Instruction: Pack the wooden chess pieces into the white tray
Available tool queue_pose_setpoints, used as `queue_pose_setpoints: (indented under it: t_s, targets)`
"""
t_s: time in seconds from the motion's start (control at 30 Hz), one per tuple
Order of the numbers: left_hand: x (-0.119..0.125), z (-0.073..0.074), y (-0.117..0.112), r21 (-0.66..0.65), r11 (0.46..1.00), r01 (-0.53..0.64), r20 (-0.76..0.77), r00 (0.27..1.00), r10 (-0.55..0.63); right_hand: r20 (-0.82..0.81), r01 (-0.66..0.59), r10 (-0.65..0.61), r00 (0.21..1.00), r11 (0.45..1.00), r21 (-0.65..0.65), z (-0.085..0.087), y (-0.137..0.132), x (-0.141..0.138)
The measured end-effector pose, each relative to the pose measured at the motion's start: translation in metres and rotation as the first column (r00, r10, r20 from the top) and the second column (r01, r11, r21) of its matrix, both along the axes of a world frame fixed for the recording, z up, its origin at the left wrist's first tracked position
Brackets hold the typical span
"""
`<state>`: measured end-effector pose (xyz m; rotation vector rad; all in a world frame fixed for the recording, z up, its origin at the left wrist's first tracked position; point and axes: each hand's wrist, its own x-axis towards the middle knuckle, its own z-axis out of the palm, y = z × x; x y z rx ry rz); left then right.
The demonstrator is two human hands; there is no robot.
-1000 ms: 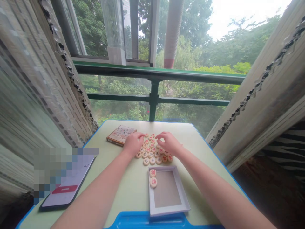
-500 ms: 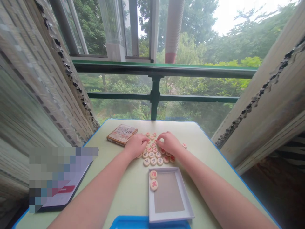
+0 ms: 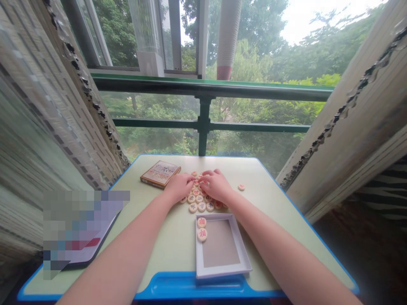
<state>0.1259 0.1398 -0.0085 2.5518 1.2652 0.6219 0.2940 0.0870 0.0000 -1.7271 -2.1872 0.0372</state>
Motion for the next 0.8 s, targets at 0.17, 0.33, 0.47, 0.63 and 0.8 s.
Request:
queue_pose_setpoints:
  t_s: [0.17, 0.33, 0.47, 0.63, 0.8]
  targets:
    - [-0.0022, 0.002, 0.0, 0.006, 0.999, -0.033, 0.016, 0.999, 0.032, -0.074, 0.06, -0.061, 0.995, 0.998, -0.019, -0.0029, 0.0018, 0.0013]
    - [0.0013, 0.0021, -0.0012, 0.02, 0.998, 0.058, -0.023, 0.998, -0.058, -0.09, 0.087, -0.088, 0.992, 0.996, -0.016, -0.0041, 0.0043, -0.0007]
    - [0.0025, 0.001, -0.0007, 0.001, 0.999, 0.041, -0.022, 0.999, -0.041, -0.097, 0.121, -0.123, 0.988, 0.992, -0.027, -0.0047, 0.0045, -0.0025]
    - [0.003, -0.0011, 0.0001, -0.042, 0.997, 0.058, 0.01, 0.998, -0.058, -0.099, 0.127, -0.131, 0.986, 0.991, -0.053, -0.004, 0.005, -0.0037]
    - [0.0038, -0.0019, -0.0006, -0.038, 0.997, 0.066, 0.028, 0.998, -0.065, -0.095, 0.125, -0.13, 0.987, 0.991, -0.05, -0.0028, 0.0053, -0.0033]
